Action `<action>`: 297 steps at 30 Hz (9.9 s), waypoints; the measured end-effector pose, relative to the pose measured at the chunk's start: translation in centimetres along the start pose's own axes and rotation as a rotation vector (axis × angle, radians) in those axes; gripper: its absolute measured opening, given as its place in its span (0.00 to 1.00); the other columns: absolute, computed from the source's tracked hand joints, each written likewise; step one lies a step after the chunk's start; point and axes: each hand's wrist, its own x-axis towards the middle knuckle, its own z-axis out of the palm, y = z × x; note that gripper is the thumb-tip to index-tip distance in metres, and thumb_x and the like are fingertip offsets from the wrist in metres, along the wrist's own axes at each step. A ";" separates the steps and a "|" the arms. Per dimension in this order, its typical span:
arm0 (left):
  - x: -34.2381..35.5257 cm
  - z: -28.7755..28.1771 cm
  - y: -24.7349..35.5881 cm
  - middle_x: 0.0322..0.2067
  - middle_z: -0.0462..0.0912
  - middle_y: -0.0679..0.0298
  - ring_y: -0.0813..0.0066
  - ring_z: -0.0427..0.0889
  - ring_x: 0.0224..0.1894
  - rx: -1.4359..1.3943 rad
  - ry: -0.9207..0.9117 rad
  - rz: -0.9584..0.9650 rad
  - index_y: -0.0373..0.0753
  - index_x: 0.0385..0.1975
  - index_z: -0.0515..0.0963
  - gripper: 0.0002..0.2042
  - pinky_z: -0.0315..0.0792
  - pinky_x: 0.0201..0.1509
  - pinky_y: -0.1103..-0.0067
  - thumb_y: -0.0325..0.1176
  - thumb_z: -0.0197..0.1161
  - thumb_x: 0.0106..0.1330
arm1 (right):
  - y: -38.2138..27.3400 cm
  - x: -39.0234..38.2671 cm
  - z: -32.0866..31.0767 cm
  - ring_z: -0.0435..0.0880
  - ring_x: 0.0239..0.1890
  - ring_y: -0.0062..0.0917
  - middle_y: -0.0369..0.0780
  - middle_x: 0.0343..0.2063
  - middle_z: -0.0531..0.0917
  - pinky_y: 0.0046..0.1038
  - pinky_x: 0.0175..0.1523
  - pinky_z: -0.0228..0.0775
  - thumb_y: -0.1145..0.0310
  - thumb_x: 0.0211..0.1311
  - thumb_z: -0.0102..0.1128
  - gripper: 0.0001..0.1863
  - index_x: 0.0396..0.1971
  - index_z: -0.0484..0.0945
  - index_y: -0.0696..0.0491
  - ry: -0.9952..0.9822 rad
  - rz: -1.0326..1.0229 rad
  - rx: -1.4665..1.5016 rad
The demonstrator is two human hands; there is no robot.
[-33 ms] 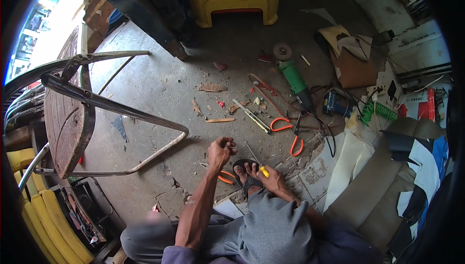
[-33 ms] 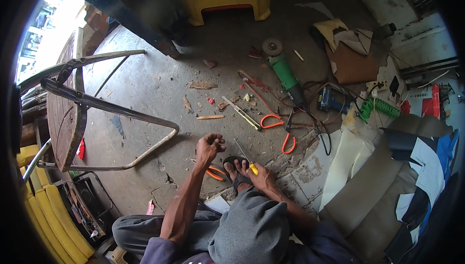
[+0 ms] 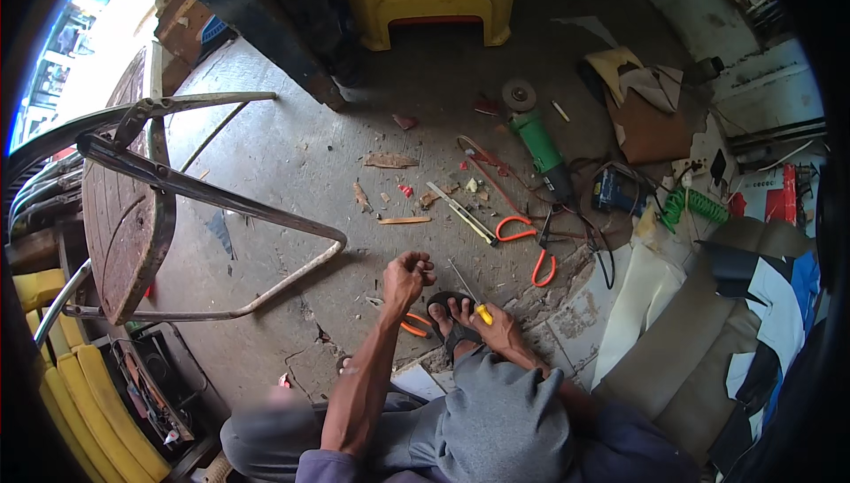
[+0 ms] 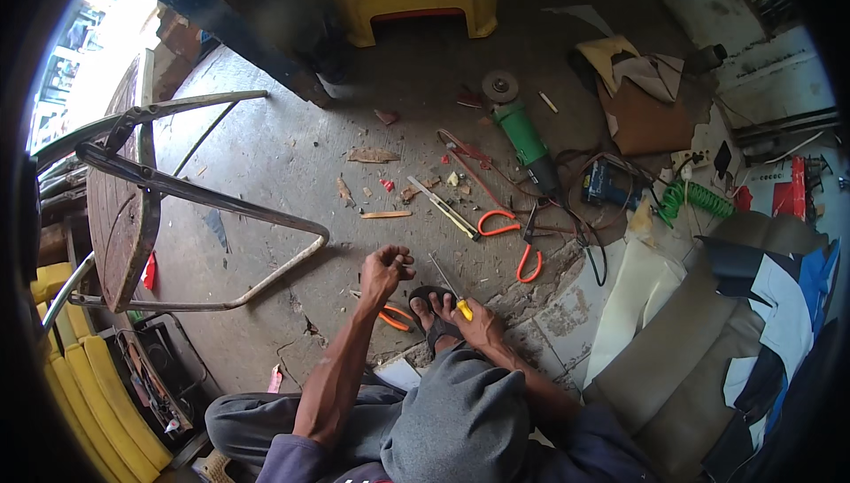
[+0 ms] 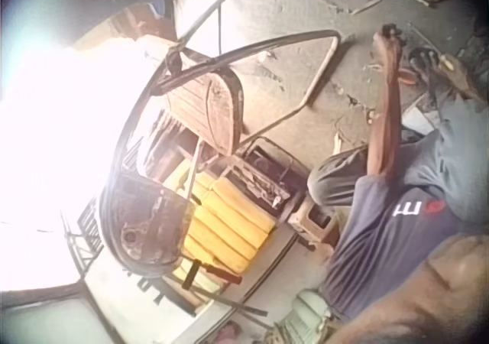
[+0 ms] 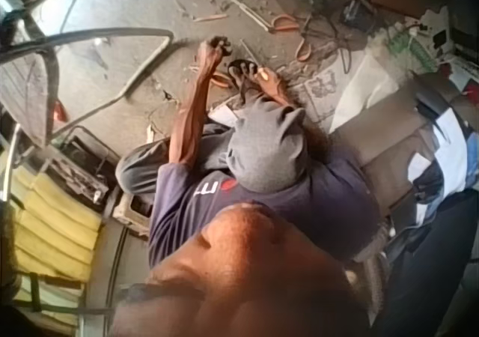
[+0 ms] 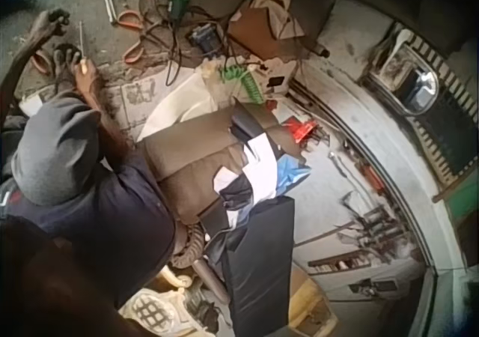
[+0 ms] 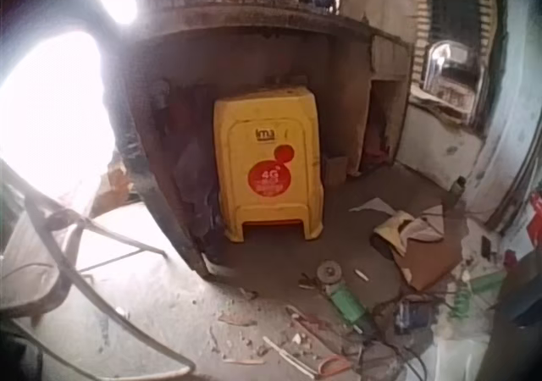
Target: The person repairs a folding chair backrest by using a screwdriver to tighten screws into a wooden panel held in place by a clamp.
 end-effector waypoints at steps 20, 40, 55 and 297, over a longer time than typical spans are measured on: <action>2.0 -6.4 3.2 0.44 0.81 0.52 0.66 0.85 0.43 -0.411 0.143 -0.020 0.27 0.53 0.71 0.13 0.82 0.50 0.74 0.22 0.53 0.71 | 0.6 0.5 0.3 0.85 0.28 0.45 0.51 0.24 0.83 0.42 0.34 0.75 0.50 0.63 0.59 0.21 0.36 0.79 0.57 0.051 -0.033 0.065; 0.1 -3.8 4.2 0.56 0.73 0.44 0.55 0.79 0.58 -0.828 -0.023 -0.023 0.23 0.61 0.62 0.18 0.80 0.61 0.70 0.27 0.46 0.77 | 1.2 0.9 1.0 0.85 0.25 0.42 0.48 0.22 0.83 0.40 0.33 0.75 0.49 0.60 0.62 0.22 0.33 0.80 0.57 0.118 -0.070 -0.008; 0.3 -4.4 3.2 0.34 0.82 0.61 0.72 0.83 0.35 -0.633 0.075 0.003 0.35 0.45 0.77 0.09 0.80 0.41 0.74 0.31 0.58 0.70 | -0.3 0.2 -0.2 0.83 0.35 0.53 0.52 0.30 0.83 0.47 0.38 0.75 0.52 0.62 0.62 0.20 0.40 0.79 0.54 0.060 -0.095 0.010; -34.5 -40.5 -23.5 0.28 0.86 0.59 0.63 0.87 0.33 -0.234 1.807 0.089 0.40 0.32 0.83 0.09 0.77 0.39 0.69 0.40 0.66 0.64 | -6.5 3.3 2.2 0.76 0.17 0.18 0.38 0.22 0.81 0.21 0.22 0.67 0.64 0.70 0.58 0.12 0.32 0.75 0.57 -0.355 -0.199 -0.063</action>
